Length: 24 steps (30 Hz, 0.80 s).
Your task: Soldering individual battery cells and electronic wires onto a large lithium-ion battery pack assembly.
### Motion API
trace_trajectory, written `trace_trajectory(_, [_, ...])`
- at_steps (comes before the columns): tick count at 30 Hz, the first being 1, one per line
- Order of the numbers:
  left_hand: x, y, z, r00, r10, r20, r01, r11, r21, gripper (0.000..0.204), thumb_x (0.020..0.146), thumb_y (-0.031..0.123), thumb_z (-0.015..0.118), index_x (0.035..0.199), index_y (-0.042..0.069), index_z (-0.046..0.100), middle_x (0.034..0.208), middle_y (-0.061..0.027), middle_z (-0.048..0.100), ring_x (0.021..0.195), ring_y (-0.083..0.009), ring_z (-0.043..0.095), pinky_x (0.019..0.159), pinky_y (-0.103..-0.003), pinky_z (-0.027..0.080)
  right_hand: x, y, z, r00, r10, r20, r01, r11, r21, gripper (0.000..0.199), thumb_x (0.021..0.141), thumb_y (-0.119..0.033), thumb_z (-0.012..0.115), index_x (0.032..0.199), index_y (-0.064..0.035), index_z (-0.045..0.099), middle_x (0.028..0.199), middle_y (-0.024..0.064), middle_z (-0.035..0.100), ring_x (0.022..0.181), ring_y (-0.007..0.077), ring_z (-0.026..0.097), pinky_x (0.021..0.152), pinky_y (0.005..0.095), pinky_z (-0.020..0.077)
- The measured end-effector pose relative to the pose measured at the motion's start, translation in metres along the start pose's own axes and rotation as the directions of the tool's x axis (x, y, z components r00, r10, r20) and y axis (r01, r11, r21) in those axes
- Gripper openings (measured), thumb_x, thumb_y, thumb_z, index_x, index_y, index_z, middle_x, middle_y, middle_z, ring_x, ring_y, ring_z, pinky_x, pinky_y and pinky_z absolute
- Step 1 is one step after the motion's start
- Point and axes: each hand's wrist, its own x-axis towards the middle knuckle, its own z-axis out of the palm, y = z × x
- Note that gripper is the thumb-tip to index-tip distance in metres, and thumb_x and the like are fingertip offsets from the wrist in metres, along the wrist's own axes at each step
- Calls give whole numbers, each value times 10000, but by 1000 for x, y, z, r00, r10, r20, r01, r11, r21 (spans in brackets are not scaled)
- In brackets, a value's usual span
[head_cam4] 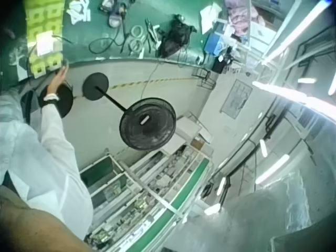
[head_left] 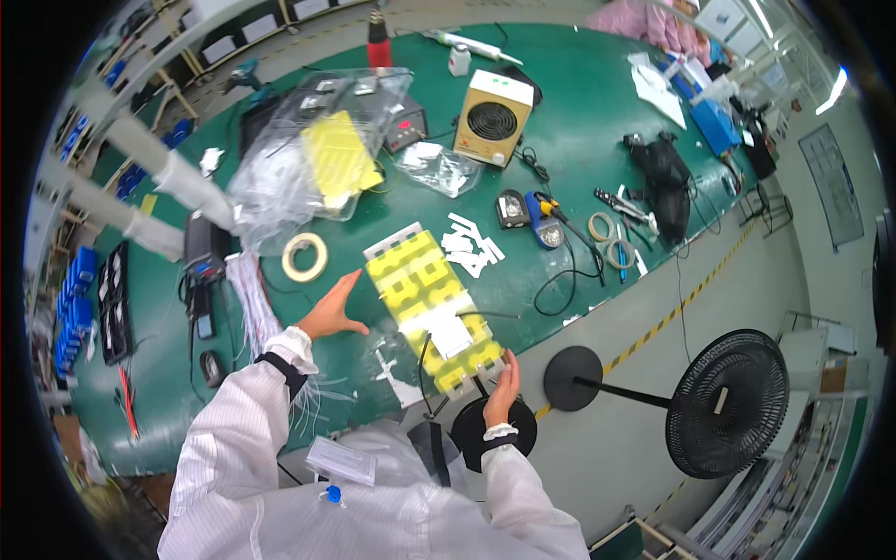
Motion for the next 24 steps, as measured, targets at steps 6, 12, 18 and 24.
trace_trajectory(6, [82,-31,21,986,142,89,-136,988,-71,1200,578,295,946,1522,36,252,1522,-173,363,1411,-323,349,1156,-412,292,28,20,34,987,-143,70,146,988,-44,487,1066,-359,317,1228,22,573,1274,146,590,1230,279,531,1088,406,377])
trace_trajectory(12, [103,-75,26,970,114,215,-59,967,-248,1048,660,259,916,1500,50,326,1486,-130,436,1331,-251,449,1098,-398,366,41,19,71,960,-267,-82,264,963,-45,574,1073,-391,287,1164,70,616,1177,213,636,1162,342,600,1036,452,457])
trace_trajectory(18, [102,-46,29,966,57,252,69,884,-462,1018,682,222,906,1499,45,324,1458,-104,467,1298,-209,473,1087,-381,383,33,27,56,986,153,68,-167,869,466,575,1020,-430,408,1230,79,576,1190,216,637,1112,302,627,954,419,523])
trace_trajectory(24, [95,-23,31,985,60,163,48,806,-589,863,704,110,866,1438,44,417,1413,-89,510,1273,-203,491,1078,-377,398,31,19,47,920,320,225,-383,617,688,621,985,-489,392,1237,47,582,1234,211,617,1137,311,608,994,452,497])
